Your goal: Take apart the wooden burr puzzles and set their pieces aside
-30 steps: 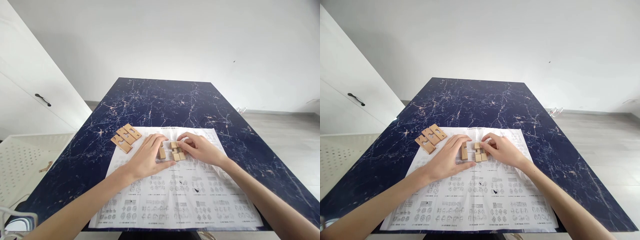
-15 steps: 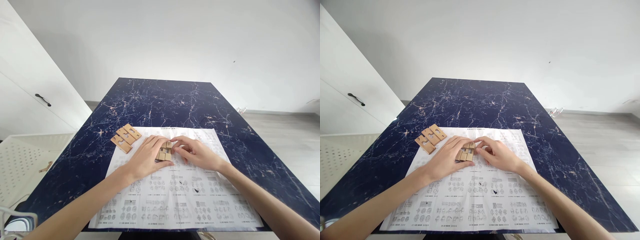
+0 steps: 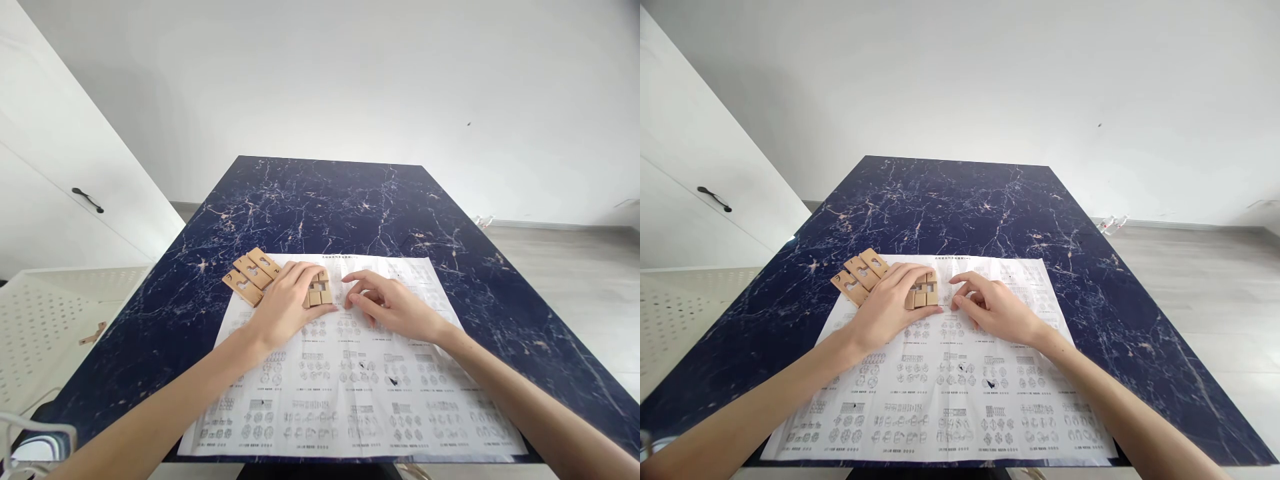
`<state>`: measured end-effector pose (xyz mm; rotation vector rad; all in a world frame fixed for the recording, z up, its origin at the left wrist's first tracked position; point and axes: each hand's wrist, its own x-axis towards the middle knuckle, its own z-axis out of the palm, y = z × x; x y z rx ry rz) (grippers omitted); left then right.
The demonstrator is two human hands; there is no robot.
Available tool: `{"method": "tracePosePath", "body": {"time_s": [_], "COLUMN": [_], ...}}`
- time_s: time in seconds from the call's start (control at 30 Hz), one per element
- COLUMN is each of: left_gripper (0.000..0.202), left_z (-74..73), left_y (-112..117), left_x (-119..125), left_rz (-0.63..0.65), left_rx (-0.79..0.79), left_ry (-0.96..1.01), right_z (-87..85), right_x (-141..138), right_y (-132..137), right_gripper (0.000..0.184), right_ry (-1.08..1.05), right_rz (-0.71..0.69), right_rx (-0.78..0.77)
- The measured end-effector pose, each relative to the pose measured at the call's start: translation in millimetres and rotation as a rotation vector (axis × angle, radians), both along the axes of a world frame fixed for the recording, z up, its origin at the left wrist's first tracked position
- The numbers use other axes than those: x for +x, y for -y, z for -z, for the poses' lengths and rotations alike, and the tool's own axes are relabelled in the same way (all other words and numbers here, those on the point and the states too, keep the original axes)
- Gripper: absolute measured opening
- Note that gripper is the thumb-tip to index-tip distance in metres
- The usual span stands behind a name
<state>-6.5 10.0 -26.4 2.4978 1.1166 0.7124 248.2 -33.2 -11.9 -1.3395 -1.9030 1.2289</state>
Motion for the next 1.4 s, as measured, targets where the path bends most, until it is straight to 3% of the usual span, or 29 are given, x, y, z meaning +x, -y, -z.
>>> {"method": "tracePosePath", "body": {"time_s": [0.3, 0.57, 0.83, 1.0, 1.2, 1.4], "left_gripper": [0.052, 0.053, 0.073, 0.083, 0.069, 0.071], "left_z": [-0.1, -3.6, -7.9, -6.4, -5.7, -5.1], "left_y": [-15.5, -16.1, -16.0, -18.2, -20.9, -25.5], "left_x": [-9.7, -11.1, -13.0, -16.6, -19.1, -20.0], "left_rz": [-0.073, -0.185, -0.258, -0.273, -0.212, -0.202], "left_rx": [0.127, 0.207, 0.180, 0.211, 0.207, 0.202], "left_ry": [-0.104, -0.233, -0.304, -0.349, -0.273, -0.230], "right_z": [-1.3, -3.4, -4.0, -3.8, -2.5, -3.3], "right_x": [0.1, 0.3, -0.1, 0.2, 0.5, -0.3], "right_y": [0.0, 0.2, 0.5, 0.1, 0.5, 0.6], "right_gripper": [0.034, 0.034, 0.035, 0.034, 0.033, 0.031], "right_ry": [0.022, 0.026, 0.040, 0.047, 0.050, 0.060], "right_rz": [0.004, -0.006, -0.011, -0.017, -0.008, -0.009], "right_rx": [-0.004, -0.005, -0.015, -0.006, -0.015, -0.004]}}
